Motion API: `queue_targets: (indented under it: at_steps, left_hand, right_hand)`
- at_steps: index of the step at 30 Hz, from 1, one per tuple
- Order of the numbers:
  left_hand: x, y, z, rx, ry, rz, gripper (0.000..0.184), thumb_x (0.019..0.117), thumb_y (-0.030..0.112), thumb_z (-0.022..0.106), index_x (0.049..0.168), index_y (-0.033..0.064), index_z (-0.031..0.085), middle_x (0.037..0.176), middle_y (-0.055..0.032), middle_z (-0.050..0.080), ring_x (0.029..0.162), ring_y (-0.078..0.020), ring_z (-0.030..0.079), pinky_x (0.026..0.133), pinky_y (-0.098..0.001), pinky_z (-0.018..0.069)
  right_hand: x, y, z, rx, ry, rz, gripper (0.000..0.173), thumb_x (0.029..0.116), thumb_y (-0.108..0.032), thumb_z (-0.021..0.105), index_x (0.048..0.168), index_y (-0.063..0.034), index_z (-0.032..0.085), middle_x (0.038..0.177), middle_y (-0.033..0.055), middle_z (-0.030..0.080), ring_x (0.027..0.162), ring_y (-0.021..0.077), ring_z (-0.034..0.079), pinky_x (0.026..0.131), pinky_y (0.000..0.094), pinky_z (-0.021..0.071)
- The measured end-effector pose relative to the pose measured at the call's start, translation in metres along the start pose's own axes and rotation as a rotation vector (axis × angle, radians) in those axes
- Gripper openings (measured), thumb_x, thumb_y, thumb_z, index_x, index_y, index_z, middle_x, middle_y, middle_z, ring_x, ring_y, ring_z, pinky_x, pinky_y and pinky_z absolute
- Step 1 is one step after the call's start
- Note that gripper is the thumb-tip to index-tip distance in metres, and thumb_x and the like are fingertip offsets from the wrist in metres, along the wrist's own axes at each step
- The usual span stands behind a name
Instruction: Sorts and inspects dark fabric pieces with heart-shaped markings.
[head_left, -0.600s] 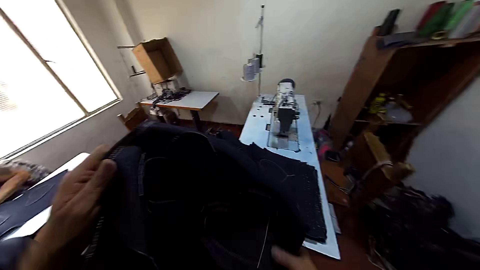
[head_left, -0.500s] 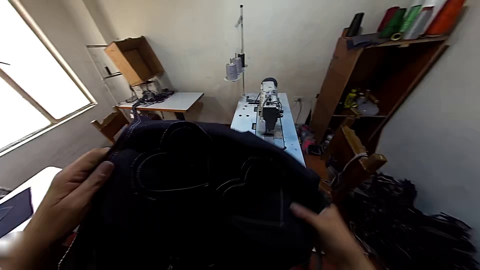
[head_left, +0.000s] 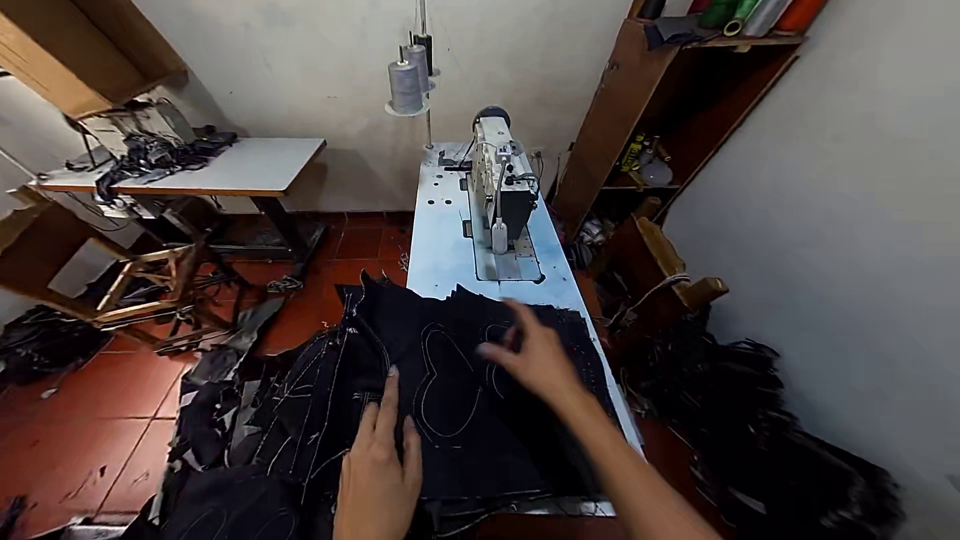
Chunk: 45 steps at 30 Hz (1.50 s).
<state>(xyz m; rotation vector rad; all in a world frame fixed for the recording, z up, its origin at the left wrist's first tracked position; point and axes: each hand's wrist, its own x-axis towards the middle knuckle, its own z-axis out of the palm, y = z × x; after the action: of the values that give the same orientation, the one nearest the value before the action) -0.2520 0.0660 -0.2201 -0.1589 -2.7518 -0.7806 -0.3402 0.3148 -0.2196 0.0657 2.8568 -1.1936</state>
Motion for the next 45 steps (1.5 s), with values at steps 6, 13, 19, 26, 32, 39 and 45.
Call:
queue_targets:
  at_steps: [6, 13, 19, 26, 32, 39, 45]
  left_hand:
    - [0.002, -0.056, -0.062, -0.145, -0.03, 0.095, 0.032, 0.0992, 0.022, 0.062, 0.118, -0.0017, 0.073, 0.114, -0.025, 0.066, 0.103, -0.0316, 0.066, 0.09, -0.0432, 0.0575]
    - [-0.098, -0.189, 0.013, -0.35, -0.439, -0.344, 0.031, 0.0943, 0.005, 0.058, 0.119, -0.0101, 0.07, 0.132, -0.0317, 0.062, 0.126, -0.0445, 0.06, 0.111, -0.0599, 0.0438]
    - [-0.101, -0.192, 0.031, -0.807, -0.845, -0.135, 0.044, 0.0839, 0.02, 0.072, 0.113, -0.0126, 0.07, 0.134, -0.0295, 0.062, 0.133, -0.0375, 0.055, 0.116, -0.0507, 0.0398]
    - [-0.133, -0.14, 0.045, -0.948, -0.651, -0.552, 0.051, 0.1086, 0.018, 0.037, 0.153, -0.0069, 0.034, 0.162, -0.031, 0.024, 0.151, -0.0363, 0.029, 0.124, -0.0521, 0.0267]
    - [-0.149, -0.149, 0.037, -0.64, -0.035, -0.254, 0.024, 0.0971, 0.011, 0.06, 0.085, -0.0079, 0.067, 0.073, -0.0098, 0.065, 0.071, -0.0117, 0.063, 0.072, -0.0356, 0.054]
    - [-0.119, -0.126, -0.075, -0.227, -0.079, 0.113, 0.025, 0.1016, 0.022, 0.063, 0.101, 0.0015, 0.078, 0.095, -0.0123, 0.077, 0.091, -0.0234, 0.075, 0.086, -0.0493, 0.0597]
    - [-0.124, -0.098, -0.115, -0.143, -0.126, 0.22, 0.026, 0.1015, 0.023, 0.063, 0.097, 0.0019, 0.077, 0.091, -0.0115, 0.077, 0.086, -0.0215, 0.075, 0.082, -0.046, 0.0602]
  right_hand:
    - [-0.002, -0.092, 0.083, -0.069, -0.285, 0.077, 0.099, 0.0784, -0.091, 0.05, 0.16, -0.0356, 0.038, 0.128, 0.0177, 0.066, 0.11, 0.0367, 0.067, 0.088, 0.0595, 0.0543]
    - [0.013, -0.093, 0.082, -0.23, -0.32, 0.078, 0.105, 0.0755, -0.094, 0.049, 0.161, -0.0343, 0.036, 0.133, 0.0169, 0.066, 0.115, 0.0381, 0.066, 0.091, 0.0624, 0.0527]
    - [0.013, -0.098, 0.078, -0.295, -0.292, 0.095, 0.114, 0.0741, -0.093, 0.052, 0.162, -0.0234, 0.034, 0.134, 0.019, 0.065, 0.12, 0.0398, 0.064, 0.095, 0.0624, 0.0509]
    - [0.009, -0.11, 0.071, -0.285, -0.251, 0.1, 0.12, 0.0747, -0.087, 0.063, 0.162, -0.0123, 0.029, 0.136, 0.0225, 0.062, 0.12, 0.0409, 0.063, 0.099, 0.0587, 0.0508]
    - [-0.006, -0.124, 0.062, -0.266, -0.106, 0.021, 0.103, 0.0812, -0.073, 0.071, 0.147, 0.0022, 0.046, 0.142, 0.0291, 0.052, 0.125, 0.0458, 0.057, 0.102, 0.0569, 0.0492]
    - [-0.118, -0.115, 0.033, -0.313, -0.211, -0.371, 0.034, 0.1071, -0.023, 0.051, 0.106, 0.0065, 0.068, 0.094, 0.0286, 0.07, 0.093, 0.0473, 0.071, 0.081, 0.0606, 0.0561]
    - [-0.155, -0.087, 0.062, -0.44, -0.067, -0.542, 0.02, 0.0974, -0.013, 0.065, 0.096, 0.0065, 0.069, 0.086, 0.0243, 0.071, 0.086, 0.0414, 0.073, 0.071, 0.0517, 0.0597]
